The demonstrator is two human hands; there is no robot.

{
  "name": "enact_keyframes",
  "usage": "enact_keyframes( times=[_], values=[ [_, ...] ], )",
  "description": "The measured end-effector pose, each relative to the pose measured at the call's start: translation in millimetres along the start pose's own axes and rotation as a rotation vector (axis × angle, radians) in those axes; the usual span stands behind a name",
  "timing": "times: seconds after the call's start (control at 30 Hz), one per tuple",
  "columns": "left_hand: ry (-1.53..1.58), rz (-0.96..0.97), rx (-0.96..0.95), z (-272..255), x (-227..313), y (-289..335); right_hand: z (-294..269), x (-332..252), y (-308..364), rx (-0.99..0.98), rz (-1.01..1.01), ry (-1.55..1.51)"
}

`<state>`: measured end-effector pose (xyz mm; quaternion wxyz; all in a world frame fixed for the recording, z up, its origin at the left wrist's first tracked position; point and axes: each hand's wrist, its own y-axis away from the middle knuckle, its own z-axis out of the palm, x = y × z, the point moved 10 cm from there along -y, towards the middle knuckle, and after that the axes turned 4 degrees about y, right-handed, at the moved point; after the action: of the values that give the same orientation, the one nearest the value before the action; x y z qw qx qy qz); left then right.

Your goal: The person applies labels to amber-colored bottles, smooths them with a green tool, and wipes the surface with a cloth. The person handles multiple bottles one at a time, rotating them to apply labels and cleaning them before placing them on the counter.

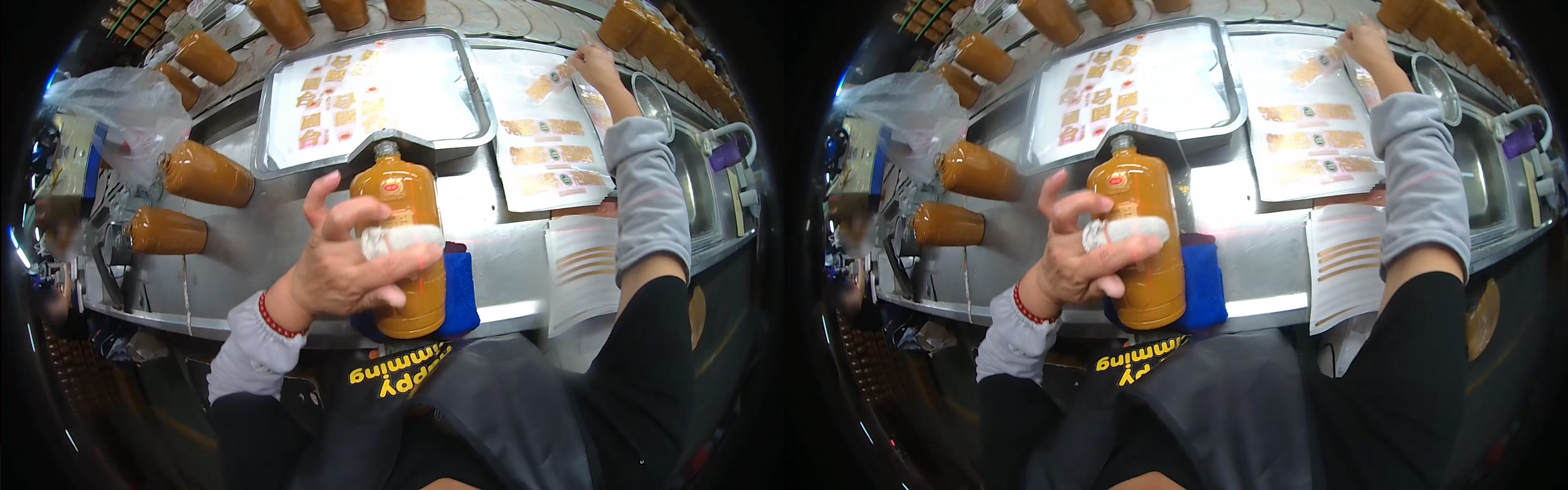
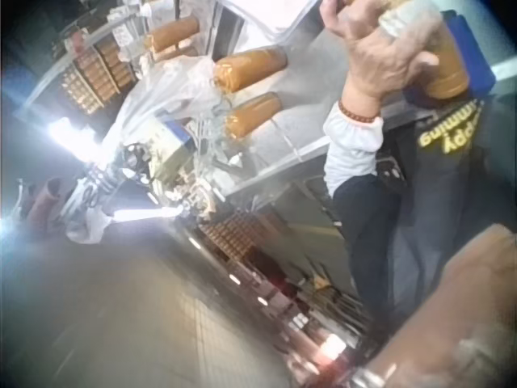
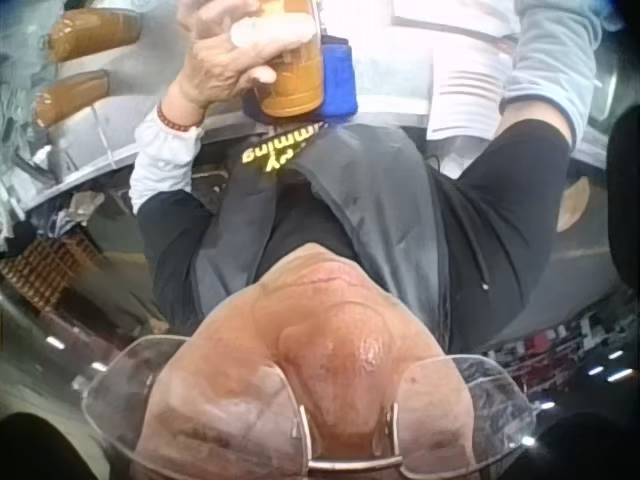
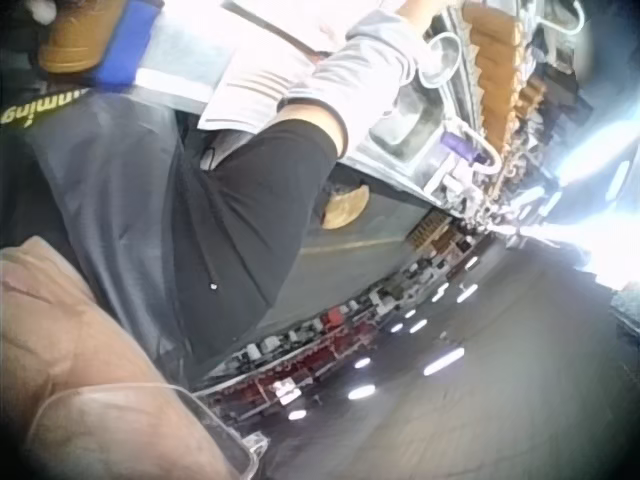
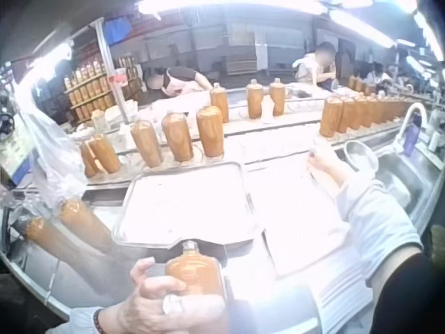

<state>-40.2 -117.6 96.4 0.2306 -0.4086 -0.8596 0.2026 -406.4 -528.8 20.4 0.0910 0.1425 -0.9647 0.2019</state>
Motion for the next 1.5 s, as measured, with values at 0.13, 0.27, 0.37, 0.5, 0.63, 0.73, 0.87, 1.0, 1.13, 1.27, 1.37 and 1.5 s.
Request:
enact_keyframes(
  times=[0.13, 0.27, 0.37, 0.5, 0.63, 0.73, 0.87, 1.0, 1.13, 1.27, 1.37, 1.5],
  values=[
    [-0.044, -0.007, -0.005, -2.1, -27.9, -16.0, -79.8, -56.8, 24.9, 0.067, -0.126, -0.202],
    [0.022, 0.018, 0.097, -2.3, -33.5, -27.6, -172.2, -101.6, 73.1, 0.126, -0.263, -0.329],
    [-0.048, 0.058, 0.104, 0.4, -15.1, -15.0, -228.2, -120.8, 107.7, 0.215, -0.352, -0.392],
    [-0.025, 0.038, 0.069, 11.9, 24.6, 20.7, -274.5, -154.9, 142.8, 0.107, -0.425, -0.424],
    [0.028, -0.033, 0.093, 17.8, 54.3, 46.0, -308.5, -191.2, 173.3, 0.093, -0.569, -0.432],
    [0.181, -0.124, 0.138, 9.5, 55.9, 52.1, -351.2, -223.2, 198.7, 0.156, -0.683, -0.498],
    [0.43, -0.302, 0.451, -45.8, 27.1, 28.1, -390.0, -258.2, 214.9, 0.08, -0.784, -0.667],
    [0.66, -0.346, 0.215, -38.8, 25.5, -6.7, -426.6, -277.0, 224.1, 0.197, -0.838, -0.755],
    [1.033, -0.512, -0.027, -12.0, 27.6, 20.6, -384.4, -250.4, 238.0, 0.21, -0.593, -1.078],
    [1.198, -0.825, -0.091, 14.8, 4.1, 80.2, -286.0, -261.0, 262.3, -0.038, -0.244, -1.257],
    [1.326, -0.866, -0.038, 29.2, 0.3, 78.7, -238.6, -254.7, 287.9, -0.096, -0.058, -1.309],
    [1.301, -0.884, -0.019, 34.9, -7.3, 85.4, -223.5, -256.5, 295.7, -0.102, -0.033, -1.315]
  ],
)
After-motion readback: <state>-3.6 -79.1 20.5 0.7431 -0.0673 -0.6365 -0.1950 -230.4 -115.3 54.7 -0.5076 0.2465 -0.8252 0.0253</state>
